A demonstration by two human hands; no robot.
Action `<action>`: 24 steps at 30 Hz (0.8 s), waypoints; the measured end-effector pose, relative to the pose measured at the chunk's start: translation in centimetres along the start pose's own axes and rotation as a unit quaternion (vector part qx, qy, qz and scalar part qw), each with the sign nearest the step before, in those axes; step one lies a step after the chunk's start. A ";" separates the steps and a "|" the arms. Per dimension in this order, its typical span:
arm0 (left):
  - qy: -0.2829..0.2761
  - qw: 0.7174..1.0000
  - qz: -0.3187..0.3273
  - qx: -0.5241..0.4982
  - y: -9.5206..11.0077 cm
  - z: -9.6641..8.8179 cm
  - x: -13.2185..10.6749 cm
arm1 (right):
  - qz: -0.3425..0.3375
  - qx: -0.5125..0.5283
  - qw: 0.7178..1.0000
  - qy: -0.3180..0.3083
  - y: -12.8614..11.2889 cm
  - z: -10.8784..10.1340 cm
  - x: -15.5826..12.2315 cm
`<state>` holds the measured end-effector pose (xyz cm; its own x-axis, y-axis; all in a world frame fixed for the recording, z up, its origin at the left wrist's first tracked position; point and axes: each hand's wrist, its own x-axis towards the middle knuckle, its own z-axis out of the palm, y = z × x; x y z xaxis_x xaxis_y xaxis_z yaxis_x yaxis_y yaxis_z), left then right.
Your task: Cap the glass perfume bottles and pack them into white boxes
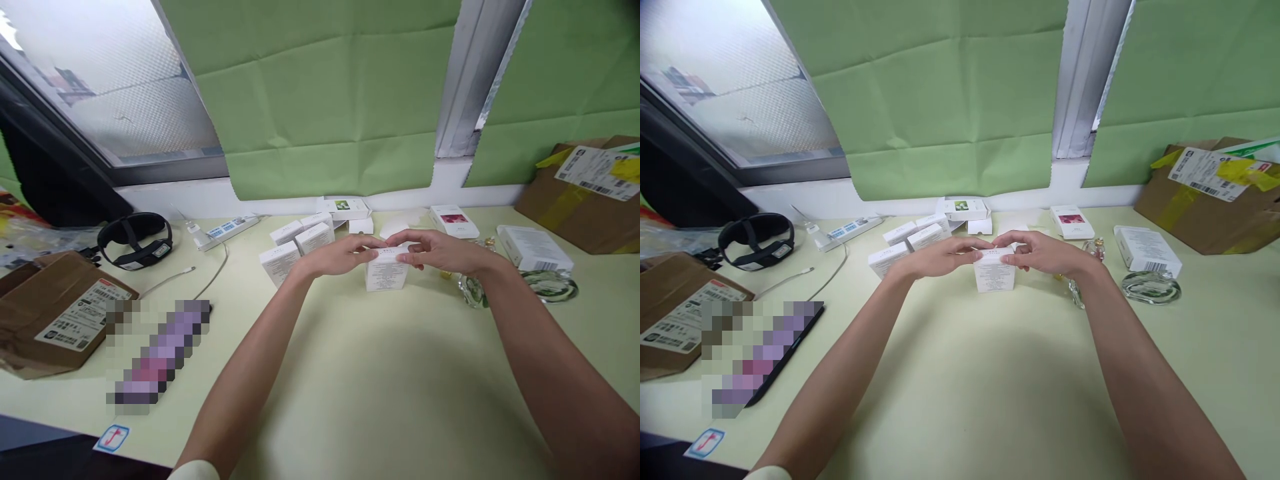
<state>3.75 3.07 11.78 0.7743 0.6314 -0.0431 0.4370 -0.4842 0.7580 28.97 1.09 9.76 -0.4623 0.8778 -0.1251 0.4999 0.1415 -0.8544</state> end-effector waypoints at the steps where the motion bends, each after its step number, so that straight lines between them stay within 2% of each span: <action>1: -0.001 1.000 -0.003 0.000 0.0 0.0 0.0 | 0.001 -0.001 1.000 -0.001 0.0 0.0 0.0; 15: -0.014 1.000 -0.013 0.001 -0.3 0.2 0.1 | 0.006 0.026 1.000 0.004 0.7 0.1 0.4; 20: -0.034 0.999 -0.021 -0.023 -0.7 0.1 0.2 | 0.035 0.035 0.999 -0.008 0.7 0.2 0.4; 24: -0.044 0.995 -0.063 -0.061 -0.6 0.2 0.2 | 0.071 0.096 0.992 -0.037 0.5 0.3 0.3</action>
<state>3.79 3.36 11.17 0.7566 0.6241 -0.1951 0.4785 -0.3251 0.8157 28.82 1.27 9.17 -0.4531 0.8456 -0.2821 0.4187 -0.0775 -0.9048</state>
